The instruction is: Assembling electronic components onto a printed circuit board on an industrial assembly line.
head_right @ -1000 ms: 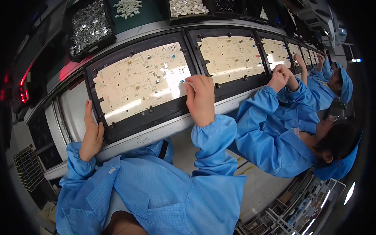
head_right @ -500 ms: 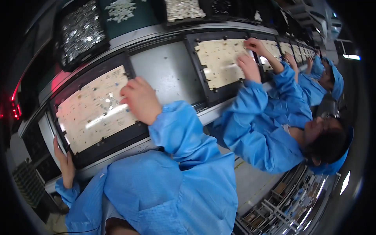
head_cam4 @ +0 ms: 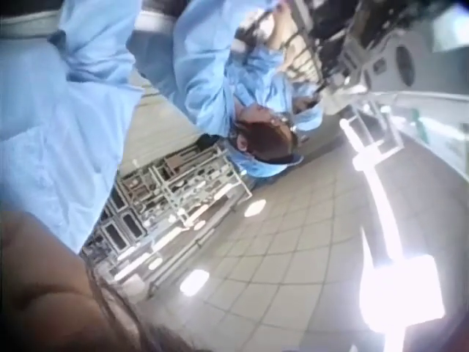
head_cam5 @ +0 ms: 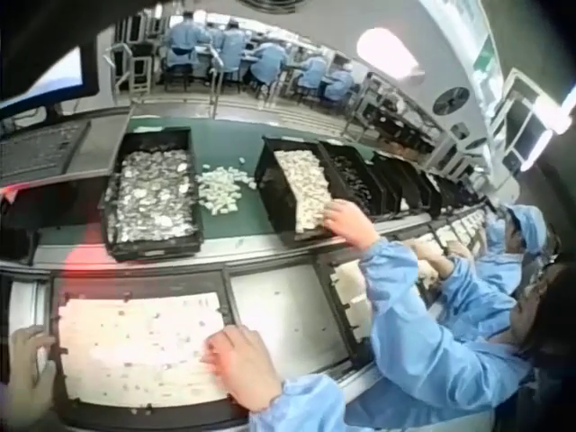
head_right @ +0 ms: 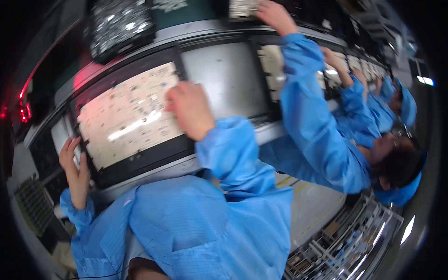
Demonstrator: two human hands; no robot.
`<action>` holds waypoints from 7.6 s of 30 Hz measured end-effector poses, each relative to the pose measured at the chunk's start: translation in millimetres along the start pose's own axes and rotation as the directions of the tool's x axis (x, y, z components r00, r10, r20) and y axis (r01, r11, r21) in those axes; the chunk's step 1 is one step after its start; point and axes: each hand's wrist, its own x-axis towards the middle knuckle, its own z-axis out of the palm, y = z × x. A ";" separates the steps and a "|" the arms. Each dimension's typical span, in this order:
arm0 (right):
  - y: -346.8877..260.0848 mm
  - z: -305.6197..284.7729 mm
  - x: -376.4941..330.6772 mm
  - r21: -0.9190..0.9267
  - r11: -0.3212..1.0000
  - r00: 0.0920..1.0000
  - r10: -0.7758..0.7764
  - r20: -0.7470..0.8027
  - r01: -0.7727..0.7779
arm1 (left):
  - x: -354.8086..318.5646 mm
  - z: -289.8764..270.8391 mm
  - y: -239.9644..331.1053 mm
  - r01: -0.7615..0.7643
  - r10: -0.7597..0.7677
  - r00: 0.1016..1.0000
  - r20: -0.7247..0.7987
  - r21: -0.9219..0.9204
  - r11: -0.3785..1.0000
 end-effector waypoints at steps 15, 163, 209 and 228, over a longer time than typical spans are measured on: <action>-14.1 -24.8 8.0 0.262 0.927 0.963 0.261 0.064 -0.269 | 87.8 31.2 66.8 -0.592 0.601 0.744 0.292 -0.131 0.796; 20.9 -17.2 -34.0 0.794 0.532 0.803 0.588 -0.098 -0.293 | 143.5 107.3 164.5 0.233 -0.017 0.776 0.630 -0.262 0.937; -26.6 -14.9 -29.6 -0.032 0.982 0.980 0.188 0.067 -0.186 | 132.3 105.6 138.7 -0.014 0.208 0.879 0.429 -0.414 0.910; 3.7 -32.8 -40.7 0.221 0.936 0.910 0.327 -0.254 -0.275 | 170.2 98.6 177.8 0.201 0.008 0.677 0.736 -0.196 0.960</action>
